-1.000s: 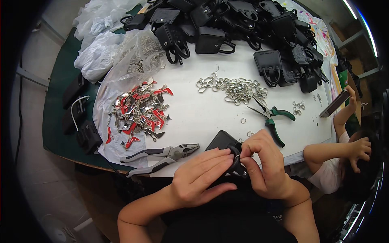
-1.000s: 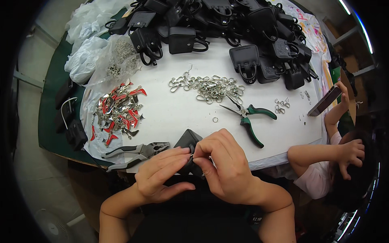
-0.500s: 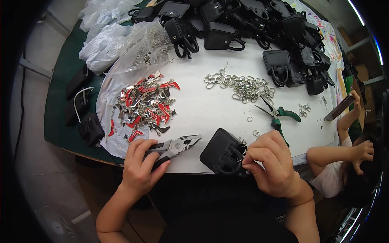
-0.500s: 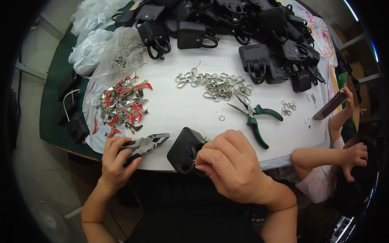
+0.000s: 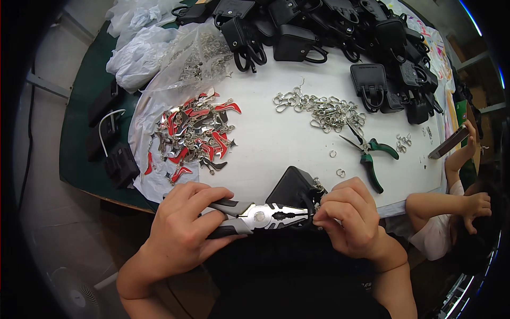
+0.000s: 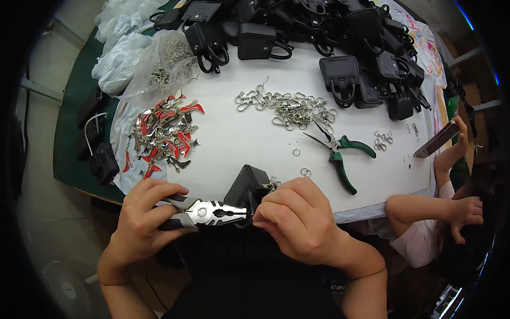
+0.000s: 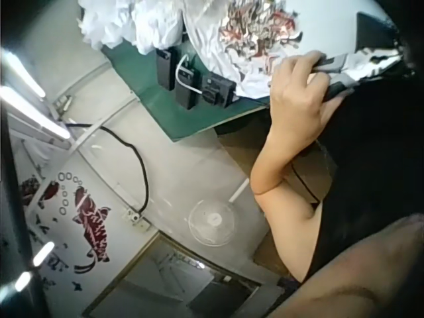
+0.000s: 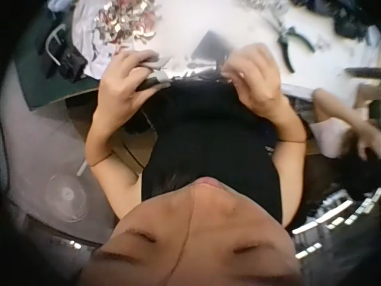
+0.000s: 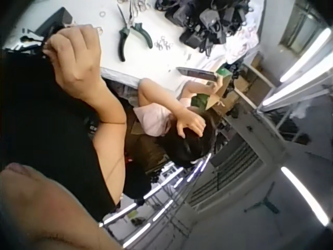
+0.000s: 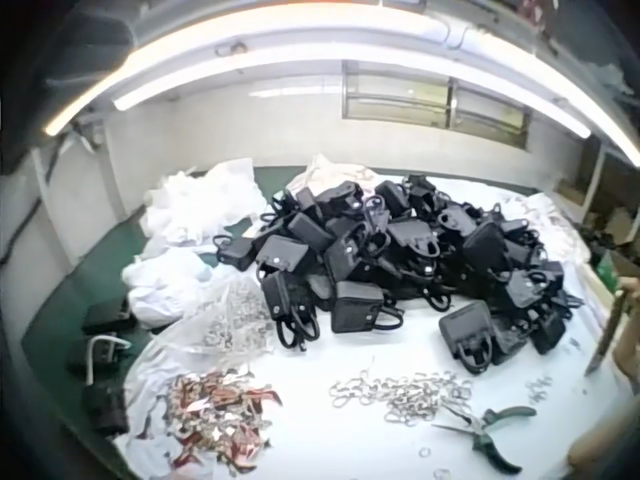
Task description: The person uses pliers to attach metal chains and jump rings to small black pouches, handling the items one at a time on a workbench.
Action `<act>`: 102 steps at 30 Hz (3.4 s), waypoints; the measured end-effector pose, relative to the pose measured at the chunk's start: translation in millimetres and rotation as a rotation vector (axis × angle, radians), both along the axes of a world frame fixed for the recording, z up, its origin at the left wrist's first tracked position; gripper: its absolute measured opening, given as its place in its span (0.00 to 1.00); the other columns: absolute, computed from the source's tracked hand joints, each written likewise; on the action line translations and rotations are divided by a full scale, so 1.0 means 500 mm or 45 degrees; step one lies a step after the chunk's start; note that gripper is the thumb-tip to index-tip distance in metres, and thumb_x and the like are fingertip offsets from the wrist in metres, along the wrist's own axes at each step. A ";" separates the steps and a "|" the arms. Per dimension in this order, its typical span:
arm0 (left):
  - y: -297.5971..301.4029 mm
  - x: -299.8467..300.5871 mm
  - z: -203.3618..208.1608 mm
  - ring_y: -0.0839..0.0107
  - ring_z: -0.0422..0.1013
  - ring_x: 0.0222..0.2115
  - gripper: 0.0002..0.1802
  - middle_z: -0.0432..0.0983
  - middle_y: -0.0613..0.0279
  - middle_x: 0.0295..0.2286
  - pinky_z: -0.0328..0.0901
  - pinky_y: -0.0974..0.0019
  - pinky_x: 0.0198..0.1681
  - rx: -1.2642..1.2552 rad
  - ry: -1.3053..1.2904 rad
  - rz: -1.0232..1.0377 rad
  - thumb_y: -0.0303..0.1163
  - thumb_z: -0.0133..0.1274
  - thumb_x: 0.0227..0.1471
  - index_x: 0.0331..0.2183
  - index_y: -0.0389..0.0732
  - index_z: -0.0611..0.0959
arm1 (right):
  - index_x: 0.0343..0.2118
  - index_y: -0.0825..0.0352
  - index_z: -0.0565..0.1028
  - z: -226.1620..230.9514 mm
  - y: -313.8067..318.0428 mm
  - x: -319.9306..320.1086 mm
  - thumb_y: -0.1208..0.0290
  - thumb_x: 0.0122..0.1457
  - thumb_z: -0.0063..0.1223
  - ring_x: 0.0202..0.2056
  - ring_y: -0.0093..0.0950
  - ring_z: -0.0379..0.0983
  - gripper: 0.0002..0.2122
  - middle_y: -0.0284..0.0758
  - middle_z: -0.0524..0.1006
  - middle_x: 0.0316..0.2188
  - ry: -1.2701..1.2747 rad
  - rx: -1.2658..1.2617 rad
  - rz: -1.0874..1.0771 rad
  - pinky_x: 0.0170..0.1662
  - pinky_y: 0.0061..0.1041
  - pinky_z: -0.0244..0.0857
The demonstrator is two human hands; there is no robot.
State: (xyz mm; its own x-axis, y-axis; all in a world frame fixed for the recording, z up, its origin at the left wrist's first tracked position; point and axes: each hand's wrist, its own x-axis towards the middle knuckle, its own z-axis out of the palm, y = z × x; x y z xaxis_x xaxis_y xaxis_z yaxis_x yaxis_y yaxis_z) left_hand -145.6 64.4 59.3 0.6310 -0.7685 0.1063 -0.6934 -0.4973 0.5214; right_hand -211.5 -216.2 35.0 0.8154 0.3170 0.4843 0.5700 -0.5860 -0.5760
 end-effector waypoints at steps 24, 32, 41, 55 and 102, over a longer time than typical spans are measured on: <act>-0.003 0.021 0.060 0.56 0.72 0.38 0.22 0.76 0.57 0.39 0.67 0.55 0.38 0.231 -0.275 -0.139 0.37 0.68 0.20 0.22 0.36 0.78 | 0.31 0.69 0.74 0.025 -0.010 0.035 0.80 0.46 0.66 0.31 0.34 0.71 0.11 0.36 0.74 0.29 0.140 0.115 0.281 0.32 0.29 0.67; -0.001 0.015 0.036 0.57 0.74 0.31 0.24 0.77 0.56 0.33 0.67 0.58 0.31 0.189 -0.260 -0.038 0.39 0.70 0.21 0.17 0.37 0.73 | 0.47 0.73 0.75 -0.029 -0.168 0.014 0.64 0.39 0.76 0.46 0.40 0.71 0.31 0.43 0.75 0.46 0.280 -0.136 -0.312 0.49 0.36 0.67; 0.006 0.027 0.037 0.59 0.73 0.25 0.28 0.77 0.57 0.27 0.66 0.60 0.27 0.161 -0.316 -0.039 0.44 0.73 0.25 0.16 0.37 0.72 | 0.56 0.76 0.67 -0.102 -0.238 -0.033 0.73 0.52 0.63 0.54 0.44 0.65 0.29 0.47 0.68 0.53 0.303 -0.597 -0.642 0.57 0.37 0.61; 0.030 0.026 0.042 0.61 0.73 0.24 0.28 0.78 0.60 0.26 0.66 0.61 0.28 0.114 -0.256 0.031 0.48 0.72 0.31 0.30 0.37 0.81 | 0.49 0.72 0.74 0.100 -0.109 -0.029 0.56 0.38 0.72 0.36 0.40 0.72 0.35 0.41 0.73 0.39 0.221 -0.556 0.041 0.39 0.38 0.70; 0.042 0.039 0.034 0.60 0.74 0.28 0.28 0.75 0.58 0.29 0.68 0.60 0.29 0.042 -0.545 -0.074 0.46 0.67 0.32 0.33 0.35 0.82 | 0.48 0.76 0.73 0.118 -0.097 -0.038 0.60 0.45 0.70 0.30 0.37 0.73 0.31 0.44 0.76 0.36 0.484 -0.392 0.089 0.34 0.31 0.68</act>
State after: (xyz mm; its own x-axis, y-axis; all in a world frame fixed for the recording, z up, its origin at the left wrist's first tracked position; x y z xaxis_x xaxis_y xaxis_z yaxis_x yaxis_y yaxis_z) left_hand -126.4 85.6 76.3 0.4907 -0.8089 0.3237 -0.8712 -0.4625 0.1649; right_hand -230.7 -264.7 93.8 0.8879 0.4590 0.0322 0.3973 -0.7295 -0.5568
